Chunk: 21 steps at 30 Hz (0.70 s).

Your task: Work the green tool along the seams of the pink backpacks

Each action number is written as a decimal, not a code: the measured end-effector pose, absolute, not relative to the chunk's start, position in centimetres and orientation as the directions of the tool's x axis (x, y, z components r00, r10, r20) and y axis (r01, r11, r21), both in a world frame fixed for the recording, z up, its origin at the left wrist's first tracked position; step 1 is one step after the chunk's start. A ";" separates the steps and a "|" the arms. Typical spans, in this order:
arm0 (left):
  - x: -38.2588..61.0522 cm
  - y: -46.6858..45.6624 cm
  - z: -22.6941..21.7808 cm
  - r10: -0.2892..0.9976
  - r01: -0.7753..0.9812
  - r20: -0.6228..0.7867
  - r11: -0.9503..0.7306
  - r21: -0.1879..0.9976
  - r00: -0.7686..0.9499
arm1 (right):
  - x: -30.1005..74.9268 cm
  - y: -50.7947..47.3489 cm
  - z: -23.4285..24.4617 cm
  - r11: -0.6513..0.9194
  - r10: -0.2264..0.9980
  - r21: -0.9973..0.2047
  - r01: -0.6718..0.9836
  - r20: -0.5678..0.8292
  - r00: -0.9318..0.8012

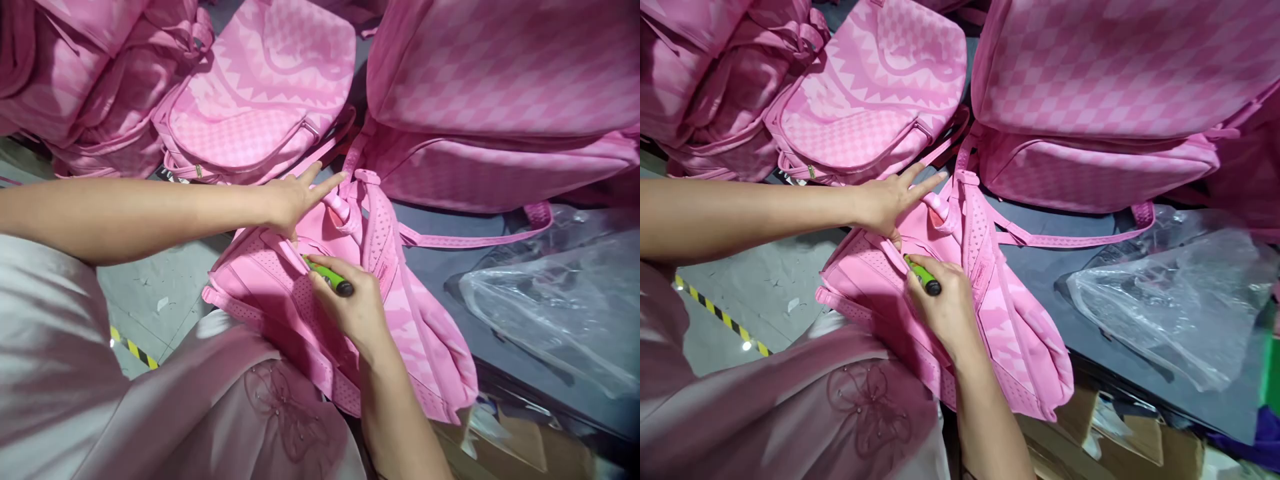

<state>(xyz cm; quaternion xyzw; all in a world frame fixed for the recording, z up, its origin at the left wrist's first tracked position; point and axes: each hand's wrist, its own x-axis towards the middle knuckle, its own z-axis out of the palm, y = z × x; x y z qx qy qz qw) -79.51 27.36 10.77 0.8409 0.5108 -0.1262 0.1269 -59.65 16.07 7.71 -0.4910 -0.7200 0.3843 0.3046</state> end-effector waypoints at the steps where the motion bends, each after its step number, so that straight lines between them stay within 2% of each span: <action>1: -79.6 27.3 10.8 0.821 0.893 -0.361 -0.442 0.086 0.441 | -60.0 15.8 7.7 0.255 0.933 -0.849 0.463 0.090 -0.348; 5: -79.8 27.1 10.7 0.818 0.884 -0.340 -0.456 0.105 0.463 | -60.7 15.4 7.6 0.345 0.910 -0.810 0.475 0.165 -0.381; 9: -79.6 25.9 10.1 0.856 0.881 -0.223 -0.471 0.037 0.467 | -61.0 16.0 7.2 0.272 0.943 -0.832 0.484 0.131 -0.305; 11: -79.4 25.4 9.7 0.849 0.869 -0.193 -0.493 0.041 0.491 | -61.0 16.1 7.0 0.248 0.951 -0.846 0.472 0.121 -0.284; 14: -79.0 25.1 9.4 0.856 0.877 -0.198 -0.477 0.048 0.477 | -61.0 16.2 6.8 0.226 0.956 -0.853 0.471 0.102 -0.275; 18: -78.2 25.4 9.5 0.880 0.908 -0.256 -0.419 -0.021 0.400 | -60.9 16.2 6.7 0.171 0.961 -0.874 0.456 0.045 -0.274; 21: -78.1 25.5 10.0 0.866 0.904 -0.299 -0.427 -0.020 0.402 | -60.8 16.4 6.7 0.185 0.967 -0.850 0.493 0.067 -0.247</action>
